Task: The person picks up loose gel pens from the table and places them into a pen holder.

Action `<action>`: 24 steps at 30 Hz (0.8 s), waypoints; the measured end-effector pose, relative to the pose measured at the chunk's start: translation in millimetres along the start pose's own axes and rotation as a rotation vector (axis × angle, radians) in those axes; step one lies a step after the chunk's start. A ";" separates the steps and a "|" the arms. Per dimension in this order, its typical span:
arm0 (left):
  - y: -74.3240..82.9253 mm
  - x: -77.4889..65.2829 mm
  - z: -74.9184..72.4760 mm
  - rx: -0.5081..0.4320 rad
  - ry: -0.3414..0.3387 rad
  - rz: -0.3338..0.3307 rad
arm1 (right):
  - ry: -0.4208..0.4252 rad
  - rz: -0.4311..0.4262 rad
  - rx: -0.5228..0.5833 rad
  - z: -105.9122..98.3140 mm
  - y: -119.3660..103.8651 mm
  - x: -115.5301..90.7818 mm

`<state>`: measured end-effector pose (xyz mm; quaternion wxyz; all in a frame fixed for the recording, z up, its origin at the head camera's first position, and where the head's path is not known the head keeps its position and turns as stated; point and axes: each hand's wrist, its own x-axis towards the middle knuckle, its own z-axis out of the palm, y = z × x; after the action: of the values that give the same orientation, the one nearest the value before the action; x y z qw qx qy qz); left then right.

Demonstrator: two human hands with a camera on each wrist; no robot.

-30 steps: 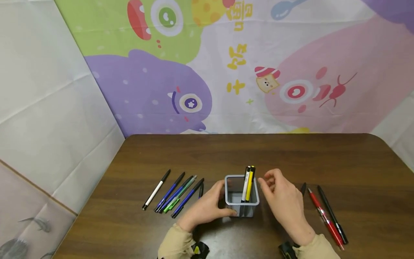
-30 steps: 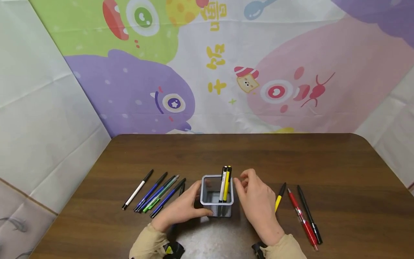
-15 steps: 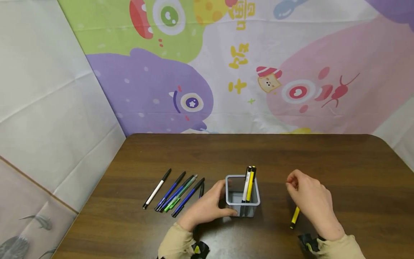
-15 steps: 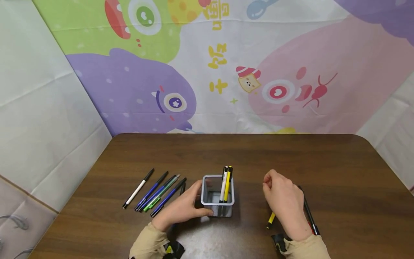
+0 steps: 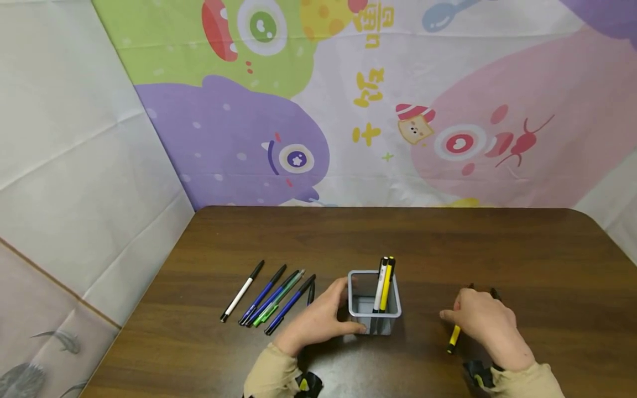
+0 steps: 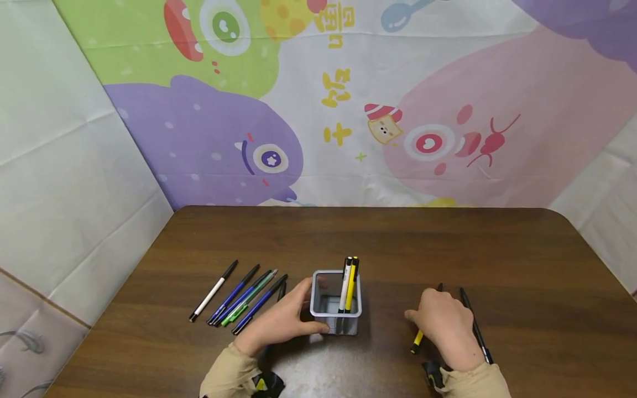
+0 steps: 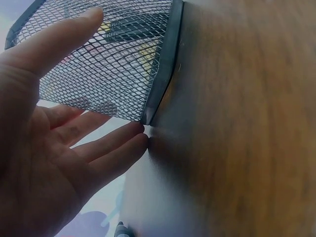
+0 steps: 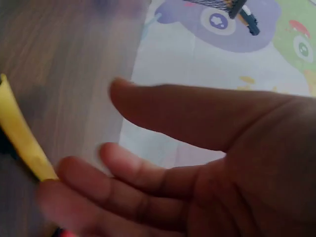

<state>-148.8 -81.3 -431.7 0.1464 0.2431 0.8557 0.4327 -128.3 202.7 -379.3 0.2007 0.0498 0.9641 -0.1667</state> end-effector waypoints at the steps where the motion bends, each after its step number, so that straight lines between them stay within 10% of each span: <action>1: -0.1 0.2 0.1 0.003 0.001 0.002 | -0.022 0.004 -0.004 1.5 1.0 0.8; 10: -1.1 1.2 1.2 0.020 0.003 0.003 | -0.145 0.009 -0.047 12.5 9.8 7.4; 24: -2.1 1.2 0.4 -0.004 0.000 0.001 | -0.115 0.028 0.004 21.4 4.5 7.6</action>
<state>-150.2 -81.5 -433.7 0.1468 0.2434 0.8548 0.4343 -126.6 199.9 -402.2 0.2578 0.0541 0.9499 -0.1682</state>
